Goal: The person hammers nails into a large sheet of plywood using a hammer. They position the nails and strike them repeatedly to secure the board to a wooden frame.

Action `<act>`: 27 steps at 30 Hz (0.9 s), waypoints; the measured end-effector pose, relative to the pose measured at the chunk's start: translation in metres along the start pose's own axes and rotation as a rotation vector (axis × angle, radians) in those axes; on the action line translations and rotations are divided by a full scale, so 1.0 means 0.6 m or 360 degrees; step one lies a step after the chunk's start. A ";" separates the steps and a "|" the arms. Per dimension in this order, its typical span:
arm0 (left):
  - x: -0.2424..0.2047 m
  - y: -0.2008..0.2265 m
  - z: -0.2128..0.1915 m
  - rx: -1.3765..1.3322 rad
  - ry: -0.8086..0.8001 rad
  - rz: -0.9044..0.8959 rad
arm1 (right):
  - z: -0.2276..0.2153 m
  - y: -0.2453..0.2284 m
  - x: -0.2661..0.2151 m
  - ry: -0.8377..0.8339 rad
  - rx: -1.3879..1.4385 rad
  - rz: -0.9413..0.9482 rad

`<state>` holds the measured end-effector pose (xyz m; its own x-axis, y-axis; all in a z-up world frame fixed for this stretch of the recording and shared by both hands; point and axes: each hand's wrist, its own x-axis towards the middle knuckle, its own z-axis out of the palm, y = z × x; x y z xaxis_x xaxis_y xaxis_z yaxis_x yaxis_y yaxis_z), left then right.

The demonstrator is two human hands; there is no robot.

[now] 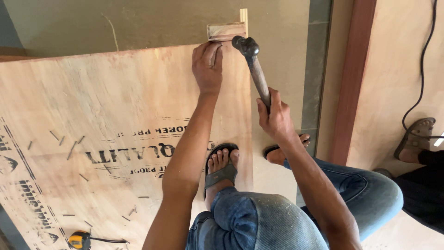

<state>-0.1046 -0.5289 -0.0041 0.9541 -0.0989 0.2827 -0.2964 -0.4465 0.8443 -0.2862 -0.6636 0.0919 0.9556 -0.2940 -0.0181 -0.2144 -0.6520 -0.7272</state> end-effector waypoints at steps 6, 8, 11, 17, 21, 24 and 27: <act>-0.007 -0.004 -0.001 -0.0036 -0.0005 -0.0029 | 0.011 -0.014 0.008 -0.0086 -0.0070 0.0025; -0.003 -0.003 0.000 -0.0005 -0.0031 -0.0040 | 0.014 -0.013 0.020 -0.0136 -0.0169 -0.0042; -0.001 0.001 -0.003 0.0072 -0.0026 -0.0018 | 0.015 -0.015 0.024 -0.0191 -0.0226 -0.0011; -0.010 0.000 -0.001 0.0009 -0.0011 -0.0019 | 0.007 -0.029 -0.017 -0.0048 -0.0035 0.0028; 0.003 0.000 -0.003 0.0065 -0.0039 -0.0022 | 0.017 -0.026 0.000 0.0028 -0.0055 -0.0085; 0.001 0.004 -0.006 0.0076 -0.0052 -0.0020 | 0.022 -0.017 0.016 -0.0219 -0.0220 0.0008; 0.005 0.004 -0.009 0.0043 -0.0030 -0.0020 | 0.016 -0.014 0.019 -0.0153 -0.0105 0.0041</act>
<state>-0.1027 -0.5254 0.0011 0.9585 -0.1094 0.2631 -0.2831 -0.4714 0.8352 -0.2713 -0.6546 0.0911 0.9639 -0.2450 -0.1038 -0.2487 -0.6906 -0.6792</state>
